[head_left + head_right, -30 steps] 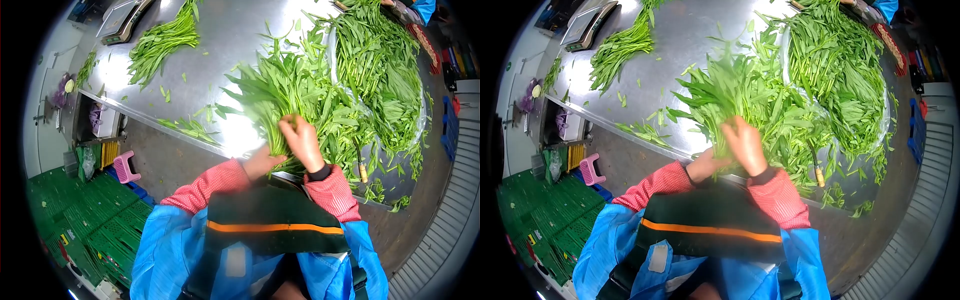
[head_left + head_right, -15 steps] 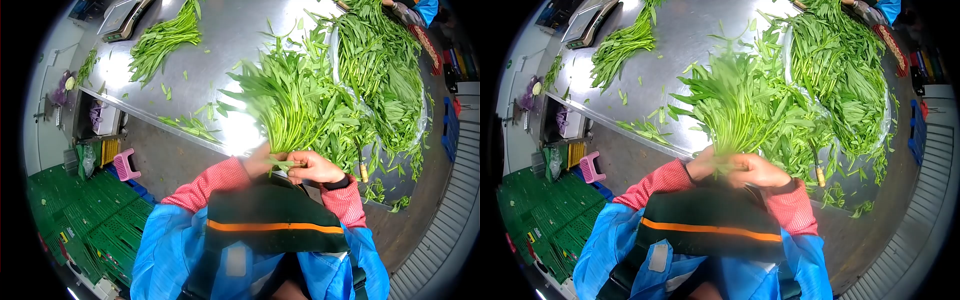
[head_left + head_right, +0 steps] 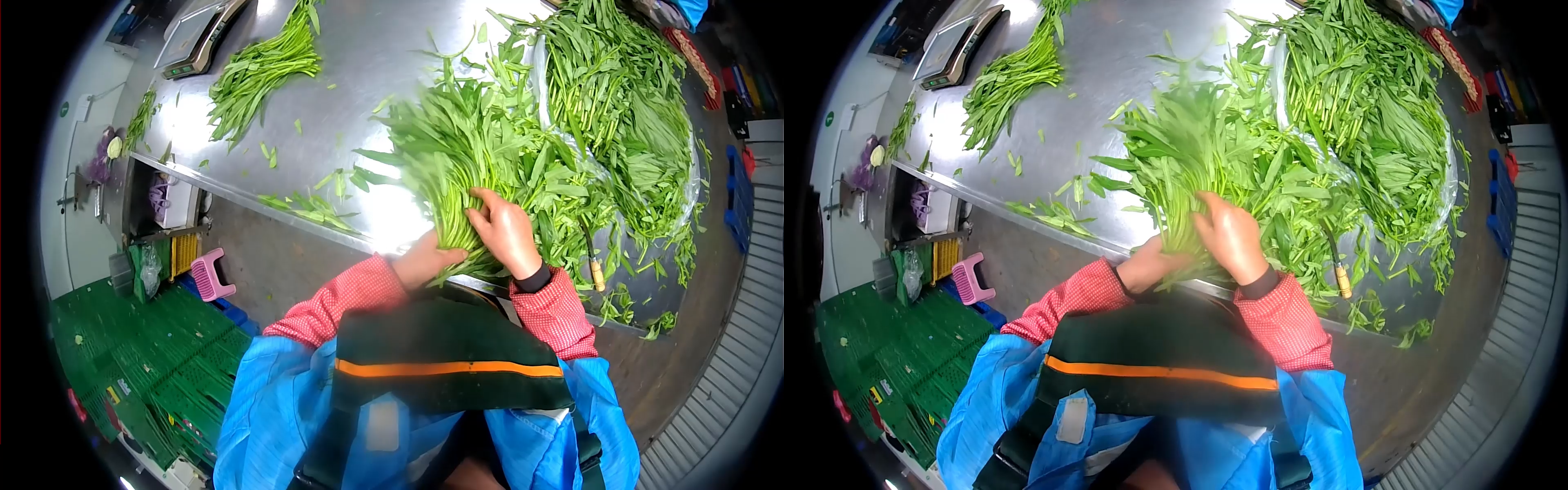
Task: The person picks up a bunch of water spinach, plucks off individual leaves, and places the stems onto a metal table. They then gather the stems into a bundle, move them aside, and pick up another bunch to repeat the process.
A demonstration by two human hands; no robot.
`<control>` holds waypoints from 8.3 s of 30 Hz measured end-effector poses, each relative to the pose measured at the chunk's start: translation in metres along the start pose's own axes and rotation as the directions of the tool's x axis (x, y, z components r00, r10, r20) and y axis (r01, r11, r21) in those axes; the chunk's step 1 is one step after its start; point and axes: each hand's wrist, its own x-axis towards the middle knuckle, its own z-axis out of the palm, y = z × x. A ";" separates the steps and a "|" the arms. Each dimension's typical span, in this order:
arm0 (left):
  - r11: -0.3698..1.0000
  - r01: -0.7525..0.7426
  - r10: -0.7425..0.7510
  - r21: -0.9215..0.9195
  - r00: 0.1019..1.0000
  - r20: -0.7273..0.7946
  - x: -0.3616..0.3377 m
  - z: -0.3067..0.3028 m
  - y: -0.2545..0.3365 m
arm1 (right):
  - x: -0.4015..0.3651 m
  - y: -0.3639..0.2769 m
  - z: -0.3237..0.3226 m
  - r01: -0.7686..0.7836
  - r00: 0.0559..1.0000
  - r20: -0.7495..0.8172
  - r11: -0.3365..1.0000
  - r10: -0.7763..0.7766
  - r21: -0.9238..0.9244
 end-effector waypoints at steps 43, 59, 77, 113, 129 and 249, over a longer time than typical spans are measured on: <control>0.905 0.297 -0.250 -0.304 0.951 0.185 0.011 -0.008 0.009 | -0.042 0.014 0.009 -0.197 0.978 0.071 0.980 0.195 0.022; 0.974 0.205 -0.188 -0.095 0.969 0.159 -0.006 -0.014 -0.002 | -0.052 0.005 0.004 0.224 0.968 0.181 0.920 -0.173 -0.322; 0.982 0.064 -0.065 0.180 0.998 0.000 -0.008 0.002 -0.001 | 0.037 0.017 -0.001 -0.110 0.958 -0.256 0.989 0.132 0.099; -0.786 0.339 0.554 0.516 0.757 0.346 -0.021 -0.055 0.214 | -0.054 0.049 -0.036 -0.011 0.998 0.058 0.970 -0.003 0.242; -0.792 0.448 0.597 0.414 0.709 0.375 -0.031 0.002 0.194 | -0.043 0.012 -0.125 0.434 0.682 -0.710 0.878 -0.175 0.201; 0.299 -0.415 0.192 0.859 0.908 0.372 0.073 0.111 0.032 | -0.101 0.211 -0.145 -0.377 0.872 -0.458 0.835 0.174 -0.400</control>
